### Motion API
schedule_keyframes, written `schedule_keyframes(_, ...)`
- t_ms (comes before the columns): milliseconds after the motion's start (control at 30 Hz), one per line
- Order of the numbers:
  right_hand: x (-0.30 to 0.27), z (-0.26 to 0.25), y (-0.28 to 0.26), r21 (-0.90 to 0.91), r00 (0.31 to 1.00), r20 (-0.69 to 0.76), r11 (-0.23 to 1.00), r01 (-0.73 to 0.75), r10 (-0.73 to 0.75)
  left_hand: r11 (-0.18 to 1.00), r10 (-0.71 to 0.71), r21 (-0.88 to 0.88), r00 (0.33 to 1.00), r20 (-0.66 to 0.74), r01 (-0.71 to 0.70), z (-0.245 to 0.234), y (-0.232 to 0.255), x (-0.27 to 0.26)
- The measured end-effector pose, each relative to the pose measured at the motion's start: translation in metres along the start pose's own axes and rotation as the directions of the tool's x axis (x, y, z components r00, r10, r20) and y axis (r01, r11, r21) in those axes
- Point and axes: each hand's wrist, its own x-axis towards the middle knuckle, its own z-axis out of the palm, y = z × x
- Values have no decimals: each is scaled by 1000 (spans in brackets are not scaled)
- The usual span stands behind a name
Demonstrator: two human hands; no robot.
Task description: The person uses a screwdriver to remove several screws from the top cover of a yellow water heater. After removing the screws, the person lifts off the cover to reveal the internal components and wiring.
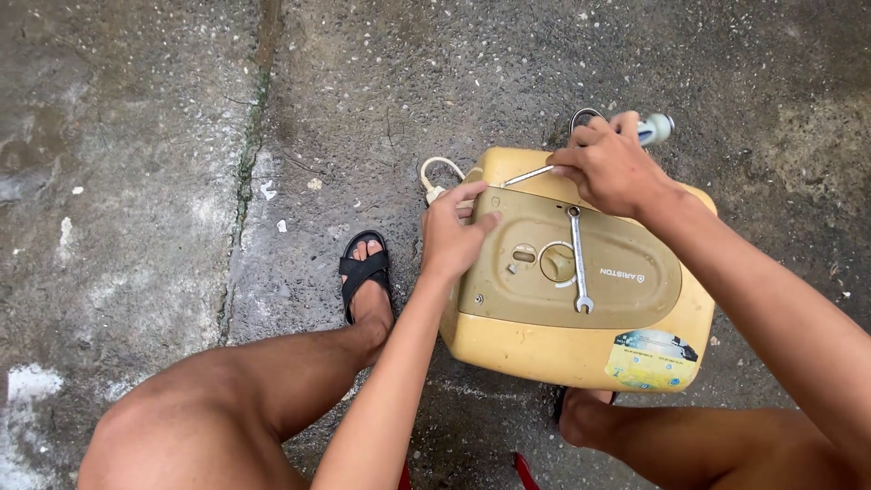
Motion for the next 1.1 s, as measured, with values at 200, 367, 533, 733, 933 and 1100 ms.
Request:
schedule_keyframes(200,-51,1,19,231,973,-19,948,-221,231,798,-423,-423,899,116,430,34,-33,80)
schedule_keyframes(367,-68,5,36,400,942,-27,867,-296,334,778,-517,-335,844,139,532,9,31,36)
schedule_keyframes(533,-76,19,54,394,929,-35,859,-326,369,783,-523,-314,842,136,537,36,-6,74)
schedule_keyframes(733,-77,11,56,421,924,-34,843,-333,382,787,-553,-286,831,64,546,19,45,32)
schedule_keyframes(933,-74,-22,43,415,918,-17,838,-355,397,794,-528,-317,847,65,519,30,12,63)
schedule_keyframes(1100,-73,-30,38,417,922,6,837,-355,388,744,-601,-291,793,99,601,28,4,72)
